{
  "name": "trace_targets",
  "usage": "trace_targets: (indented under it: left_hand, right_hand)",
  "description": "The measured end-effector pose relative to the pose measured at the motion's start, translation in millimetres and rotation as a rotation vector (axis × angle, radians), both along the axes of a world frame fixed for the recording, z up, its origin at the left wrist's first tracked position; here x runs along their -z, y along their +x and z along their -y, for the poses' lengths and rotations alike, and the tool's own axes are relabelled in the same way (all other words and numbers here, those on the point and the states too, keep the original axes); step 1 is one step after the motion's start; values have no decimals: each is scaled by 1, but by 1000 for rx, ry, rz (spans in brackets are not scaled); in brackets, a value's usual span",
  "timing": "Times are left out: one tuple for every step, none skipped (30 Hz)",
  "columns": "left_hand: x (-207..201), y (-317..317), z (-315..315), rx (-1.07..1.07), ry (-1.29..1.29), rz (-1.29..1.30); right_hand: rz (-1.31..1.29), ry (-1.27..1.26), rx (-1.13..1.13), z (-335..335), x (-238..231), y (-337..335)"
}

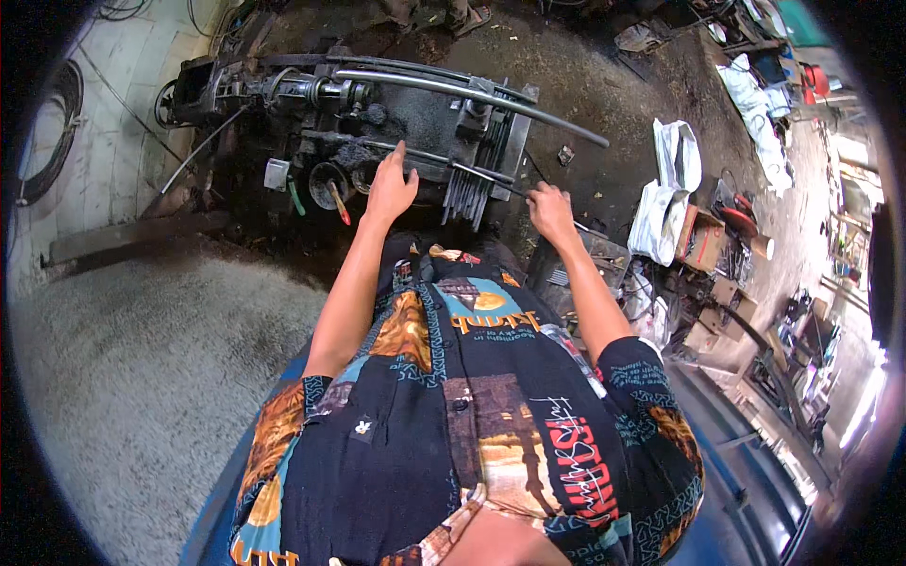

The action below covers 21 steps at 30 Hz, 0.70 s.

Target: The person bends metal rods by inserting them into a bending machine and pulling a lever, applies liquid to the machine parts using a brush, and bends additional metal rods.

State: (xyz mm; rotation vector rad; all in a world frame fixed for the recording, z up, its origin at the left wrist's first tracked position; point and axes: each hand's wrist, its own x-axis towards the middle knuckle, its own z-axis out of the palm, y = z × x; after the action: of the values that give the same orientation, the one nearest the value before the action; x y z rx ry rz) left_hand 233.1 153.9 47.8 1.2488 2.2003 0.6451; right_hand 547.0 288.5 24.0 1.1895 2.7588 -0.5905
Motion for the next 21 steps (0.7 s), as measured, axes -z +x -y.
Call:
trace_targets:
  left_hand:
    - [-1, -10, 6, 14, 4, 0]
    - [-4, -17, 6, 4, 49, -48]
    - [-7, -24, 7, -11, 93, -95]
    - [-10, -37, 13, -2, 96, -97]
    - [-14, -46, 17, -9, 101, -89]
    - [-17, -56, 22, -17, 106, -81]
    - [-19, -64, 27, -28, 110, -74]
    - [-16, -74, 34, -23, 99, -69]
    - [-14, -80, 42, -25, 103, -68]
    - [-13, -86, 49, -19, 113, -66]
    - [-12, -91, 55, -12, 123, -64]
    - [-12, -96, 60, -27, 92, -13]
    - [-13, -100, 65, -29, 93, -9]
    - [-15, -104, 68, -28, 68, 2]
    - [-16, -106, 70, -26, 42, 15]
    - [-10, -111, 76, -35, 41, 18]
    - [-5, -114, 81, -39, 64, -6]
    - [0, -117, 86, -44, 86, -30]
    - [-1, -119, 87, -46, 87, -25]
    - [-2, -121, 89, -57, 87, -11]
    - [-3, -123, 91, -67, 87, 3]
  right_hand:
    - [-44, -24, 3, 14, 1, -15]
    - [-60, -14, 8, 22, -1, -30]
    - [-61, -9, 23, 29, -3, -46]
    - [-78, -19, 38, 40, 4, -68]
    - [-90, -30, 52, 44, 10, -89]
    - [-76, -20, 85, 49, 16, -109]
    - [-62, -11, 117, 52, 20, -130]
    - [-50, -39, 166, 52, 23, -152]
    - [-95, 22, 204, 56, 26, -169]
    - [-149, 118, 225, 58, 26, -185]
    - [-202, 215, 246, 60, 26, -199]
    - [-200, 219, 247, 59, 26, -210]
    - [-156, 214, 254, 60, 28, -219]
    - [-111, 210, 261, 60, 29, -225]
    - [-106, 211, 260, 59, 30, -229]
    - [-5, 74, 266, 59, 26, -236]
    - [98, -62, 273, 60, 22, -241]
    - [146, -103, 249, 60, 18, -243]
    - [151, -102, 247, 58, 16, -244]
    - [164, -61, 243, 56, 14, -244]
    - [177, -20, 240, 55, 13, -244]
